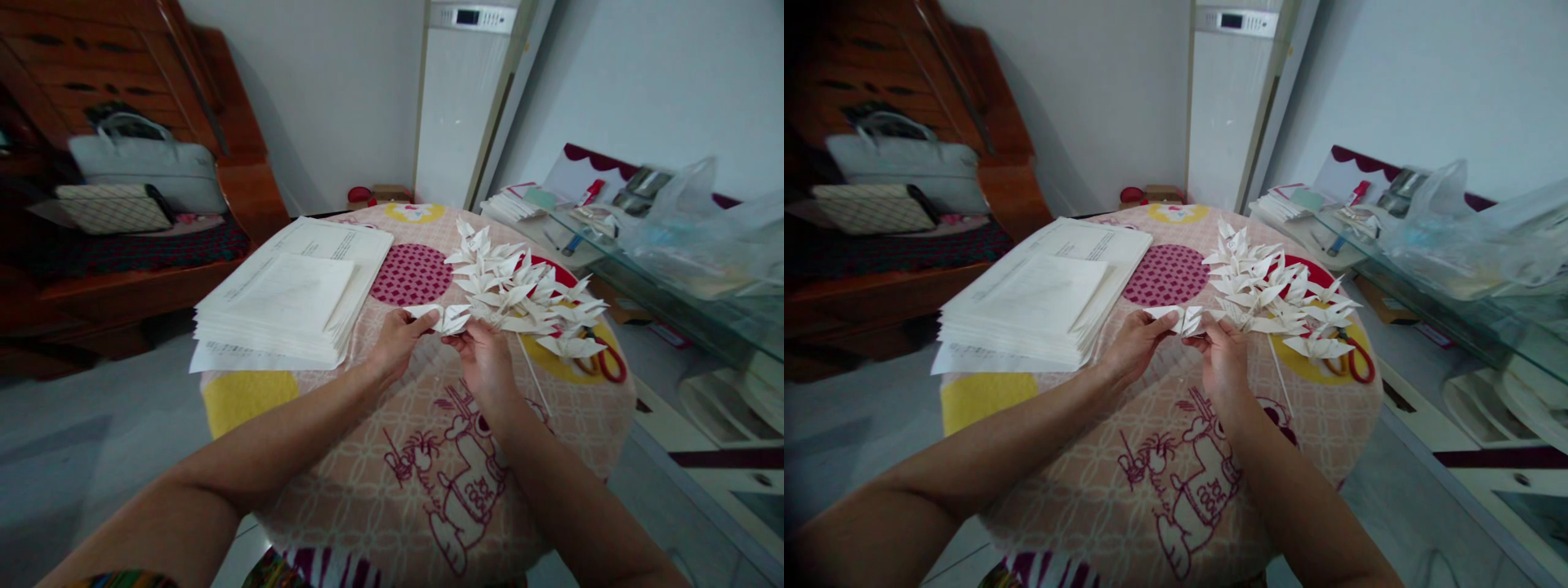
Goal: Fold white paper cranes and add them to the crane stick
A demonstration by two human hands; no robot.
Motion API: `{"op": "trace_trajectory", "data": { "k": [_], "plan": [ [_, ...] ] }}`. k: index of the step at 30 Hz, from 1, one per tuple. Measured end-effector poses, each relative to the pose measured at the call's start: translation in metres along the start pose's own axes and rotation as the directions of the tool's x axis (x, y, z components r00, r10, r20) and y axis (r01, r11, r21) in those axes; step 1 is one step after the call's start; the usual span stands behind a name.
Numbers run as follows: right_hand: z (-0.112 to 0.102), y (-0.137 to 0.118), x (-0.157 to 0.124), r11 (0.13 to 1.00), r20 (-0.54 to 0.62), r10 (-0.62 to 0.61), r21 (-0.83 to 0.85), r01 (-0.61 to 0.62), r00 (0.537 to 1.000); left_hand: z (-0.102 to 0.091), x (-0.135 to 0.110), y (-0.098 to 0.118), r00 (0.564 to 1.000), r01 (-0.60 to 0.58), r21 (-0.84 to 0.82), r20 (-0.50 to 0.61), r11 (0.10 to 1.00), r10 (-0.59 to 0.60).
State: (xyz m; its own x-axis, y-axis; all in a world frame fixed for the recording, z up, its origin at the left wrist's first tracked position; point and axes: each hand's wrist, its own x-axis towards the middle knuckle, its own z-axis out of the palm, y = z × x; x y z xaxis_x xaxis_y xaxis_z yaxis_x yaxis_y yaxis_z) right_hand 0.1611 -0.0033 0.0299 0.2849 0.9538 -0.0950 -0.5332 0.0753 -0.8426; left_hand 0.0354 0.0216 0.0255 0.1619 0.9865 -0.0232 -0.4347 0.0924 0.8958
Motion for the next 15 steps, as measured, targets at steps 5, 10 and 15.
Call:
{"op": "trace_trajectory", "data": {
  "k": [5, 10, 15],
  "plan": [
    [-0.0008, -0.0026, 0.0008, 0.999, -0.048, -0.036, 0.01, 0.036, 0.998, 0.0007, -0.0004, 0.0026, 0.999, 0.002, -0.029, -0.047, 1.0, -0.003],
    [-0.0008, 0.0009, 0.0014, 1.0, 0.018, -0.029, -0.01, 0.03, 0.999, 0.0033, -0.0025, 0.0028, 1.0, 0.0, -0.049, -0.018, 0.999, -0.001],
    [-0.0009, 0.0017, 0.0022, 1.0, -0.027, -0.027, 0.007, 0.027, 0.999, 0.0044, -0.0025, 0.0026, 0.997, 0.003, -0.083, -0.071, 0.997, -0.009]
  ]
}}
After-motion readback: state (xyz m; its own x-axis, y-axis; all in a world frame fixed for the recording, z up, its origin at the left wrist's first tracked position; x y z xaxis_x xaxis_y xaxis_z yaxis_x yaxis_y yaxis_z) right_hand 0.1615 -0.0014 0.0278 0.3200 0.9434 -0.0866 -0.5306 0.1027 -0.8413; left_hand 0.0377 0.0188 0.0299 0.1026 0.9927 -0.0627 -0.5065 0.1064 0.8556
